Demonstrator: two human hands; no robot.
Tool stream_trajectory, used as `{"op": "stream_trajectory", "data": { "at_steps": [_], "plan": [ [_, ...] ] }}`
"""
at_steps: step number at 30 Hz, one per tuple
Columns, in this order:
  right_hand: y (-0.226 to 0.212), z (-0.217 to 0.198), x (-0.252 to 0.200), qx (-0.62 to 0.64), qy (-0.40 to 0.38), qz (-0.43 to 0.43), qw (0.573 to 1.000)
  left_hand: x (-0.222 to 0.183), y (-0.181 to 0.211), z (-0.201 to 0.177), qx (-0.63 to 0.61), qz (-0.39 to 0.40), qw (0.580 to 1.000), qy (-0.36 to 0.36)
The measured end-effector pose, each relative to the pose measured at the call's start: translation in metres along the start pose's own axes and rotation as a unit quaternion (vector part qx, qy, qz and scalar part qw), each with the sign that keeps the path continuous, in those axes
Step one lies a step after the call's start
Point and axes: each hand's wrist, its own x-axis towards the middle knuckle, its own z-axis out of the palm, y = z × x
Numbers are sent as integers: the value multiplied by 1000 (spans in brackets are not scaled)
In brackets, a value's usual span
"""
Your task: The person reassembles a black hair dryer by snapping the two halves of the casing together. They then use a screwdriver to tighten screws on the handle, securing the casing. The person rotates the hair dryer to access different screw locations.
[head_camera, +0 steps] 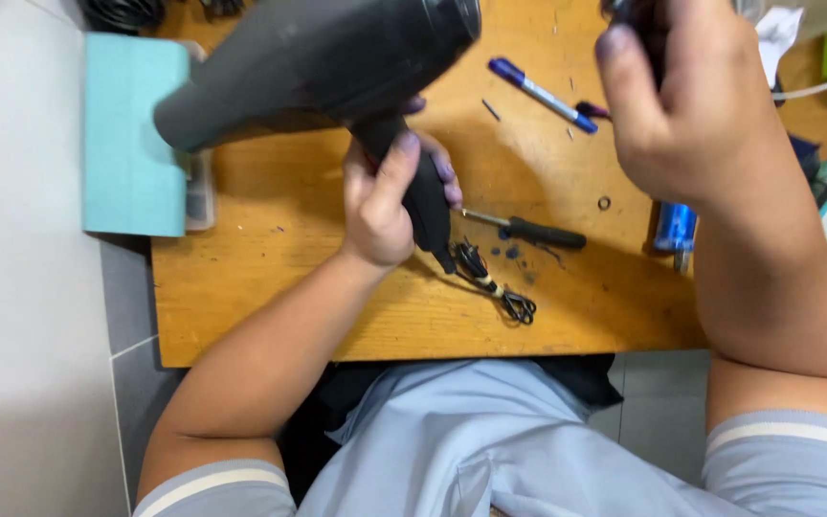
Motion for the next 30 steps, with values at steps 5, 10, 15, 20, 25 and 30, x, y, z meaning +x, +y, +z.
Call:
{"op": "stream_trajectory", "data": {
  "at_steps": [5, 10, 15, 20, 25, 30],
  "plan": [
    [-30, 3, -66, -97, -145, -98, 980, 5, 12, 10, 8, -7, 1000, -16],
    [-16, 6, -89, -317, -112, -79, 939, 0, 5, 0, 18, -30, 999, 25],
    [27, 30, -91, -398, -122, 4, 909, 5, -1, 2, 27, -34, 999, 28],
    [37, 42, -73, -292, -139, 89, 942, 8, -1, 2, 36, -70, 996, 52],
    [67, 66, -80, -224, -93, 76, 967, 17, 5, 14, 51, -98, 974, 197],
    [90, 97, -99, -287, -63, 49, 955, 15, 11, 13, 0, -148, 972, 184]
  ]
}}
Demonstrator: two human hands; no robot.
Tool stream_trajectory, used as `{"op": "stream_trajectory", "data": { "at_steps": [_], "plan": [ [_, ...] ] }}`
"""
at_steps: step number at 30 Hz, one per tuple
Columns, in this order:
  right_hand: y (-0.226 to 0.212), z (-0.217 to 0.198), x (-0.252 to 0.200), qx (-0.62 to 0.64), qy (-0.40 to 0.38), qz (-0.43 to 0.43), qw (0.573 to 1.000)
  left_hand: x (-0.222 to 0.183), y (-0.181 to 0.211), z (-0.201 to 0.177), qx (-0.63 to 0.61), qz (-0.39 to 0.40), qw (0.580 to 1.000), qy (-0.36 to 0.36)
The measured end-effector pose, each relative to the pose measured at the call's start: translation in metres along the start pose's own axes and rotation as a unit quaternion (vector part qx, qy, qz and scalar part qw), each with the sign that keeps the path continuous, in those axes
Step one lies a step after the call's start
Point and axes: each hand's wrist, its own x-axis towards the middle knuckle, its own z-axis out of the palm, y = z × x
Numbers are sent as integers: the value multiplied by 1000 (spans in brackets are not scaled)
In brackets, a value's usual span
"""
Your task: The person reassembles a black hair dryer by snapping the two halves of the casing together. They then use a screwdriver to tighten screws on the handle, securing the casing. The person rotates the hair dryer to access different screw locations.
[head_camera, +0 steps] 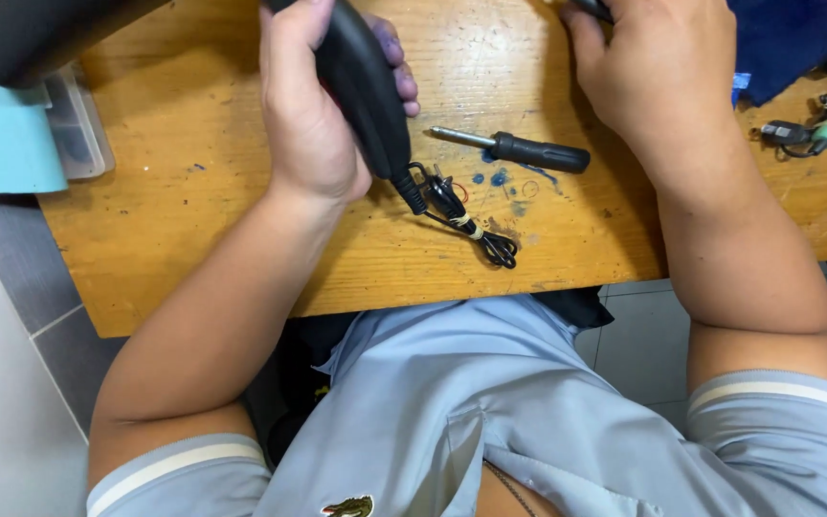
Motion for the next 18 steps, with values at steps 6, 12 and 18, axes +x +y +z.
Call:
{"op": "stream_trajectory", "data": {
  "at_steps": [6, 12, 18],
  "plan": [
    [0, 7, -1, -28, 14, -6, 999, 1, -12, -10, -43, 29, 993, -106],
    [-9, -3, -2, -32, -21, -16, 999, 1, -22, -14, -11, 3, 986, -164],
    [-20, -18, -2, -24, -71, -31, 997, -7, -10, -5, 53, 1, 989, -135]
  ]
}}
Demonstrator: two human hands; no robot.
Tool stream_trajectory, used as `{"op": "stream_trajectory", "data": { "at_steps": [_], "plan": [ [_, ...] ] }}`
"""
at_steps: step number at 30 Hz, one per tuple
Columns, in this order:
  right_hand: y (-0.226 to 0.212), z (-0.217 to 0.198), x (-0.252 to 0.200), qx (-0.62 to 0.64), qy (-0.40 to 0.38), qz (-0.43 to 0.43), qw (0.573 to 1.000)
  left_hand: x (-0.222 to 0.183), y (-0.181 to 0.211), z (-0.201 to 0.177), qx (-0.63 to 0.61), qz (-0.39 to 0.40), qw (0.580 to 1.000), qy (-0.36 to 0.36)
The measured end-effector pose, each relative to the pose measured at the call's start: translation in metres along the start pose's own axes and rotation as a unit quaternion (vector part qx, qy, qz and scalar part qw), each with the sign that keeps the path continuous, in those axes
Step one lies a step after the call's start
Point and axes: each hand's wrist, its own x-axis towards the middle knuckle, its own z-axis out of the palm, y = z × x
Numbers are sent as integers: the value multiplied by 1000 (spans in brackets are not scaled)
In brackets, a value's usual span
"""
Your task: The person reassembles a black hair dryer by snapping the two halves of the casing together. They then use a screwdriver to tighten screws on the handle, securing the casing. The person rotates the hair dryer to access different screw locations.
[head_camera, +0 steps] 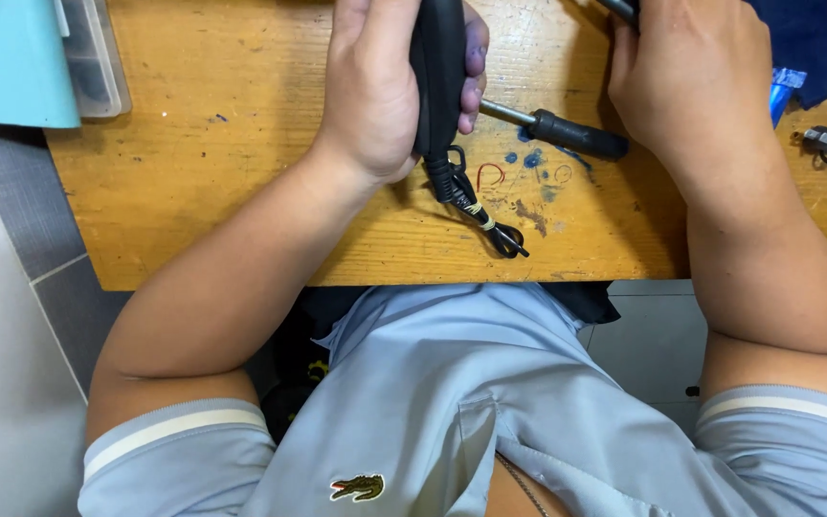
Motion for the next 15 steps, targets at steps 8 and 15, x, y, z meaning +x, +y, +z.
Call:
{"op": "stream_trajectory", "data": {
  "at_steps": [8, 15],
  "plan": [
    [-7, -9, -1, -6, -22, -5, 1000, -2, 1, 3, 26, 4, 1000, 6],
    [-6, 1, -10, 12, 10, 2, 1000, 2, -3, -2, 28, -34, 999, 12]
  ]
}}
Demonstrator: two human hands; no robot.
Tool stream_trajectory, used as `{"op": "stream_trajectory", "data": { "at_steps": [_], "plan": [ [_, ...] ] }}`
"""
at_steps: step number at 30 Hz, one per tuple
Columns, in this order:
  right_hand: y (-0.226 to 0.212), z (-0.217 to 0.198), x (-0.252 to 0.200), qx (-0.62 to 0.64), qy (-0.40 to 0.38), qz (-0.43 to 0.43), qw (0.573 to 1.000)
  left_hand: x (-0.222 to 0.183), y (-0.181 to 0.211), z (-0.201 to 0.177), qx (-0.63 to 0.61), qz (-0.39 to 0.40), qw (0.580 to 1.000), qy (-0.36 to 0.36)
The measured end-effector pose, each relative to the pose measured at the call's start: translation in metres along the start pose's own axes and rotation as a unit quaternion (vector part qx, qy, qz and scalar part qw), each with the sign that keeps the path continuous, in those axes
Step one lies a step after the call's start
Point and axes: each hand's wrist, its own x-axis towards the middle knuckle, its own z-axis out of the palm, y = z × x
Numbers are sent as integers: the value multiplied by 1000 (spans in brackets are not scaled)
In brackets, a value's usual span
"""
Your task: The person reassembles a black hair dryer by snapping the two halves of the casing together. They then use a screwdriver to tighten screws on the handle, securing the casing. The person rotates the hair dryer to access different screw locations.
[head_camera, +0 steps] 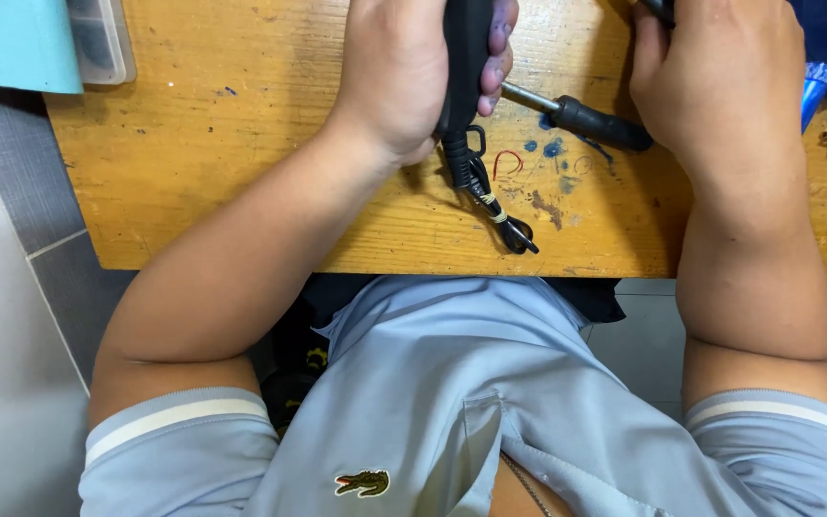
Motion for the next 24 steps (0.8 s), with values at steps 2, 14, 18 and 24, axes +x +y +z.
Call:
{"op": "stream_trajectory", "data": {
  "at_steps": [2, 14, 18, 24],
  "plan": [
    [0, -5, -4, 1, -3, 6, 1000, 4, -5, -6, -6, -16, 1000, 10],
    [-11, -58, -20, 242, 49, -96, 964, 4, 1, -8, -57, -10, 997, -49],
    [-10, -60, -24, 243, 46, -135, 960, 3, -2, -10, -31, -7, 996, -87],
    [-17, -68, -20, 239, 27, -149, 959, 1, 1, -7, -9, 2, 995, -98]
  ]
}}
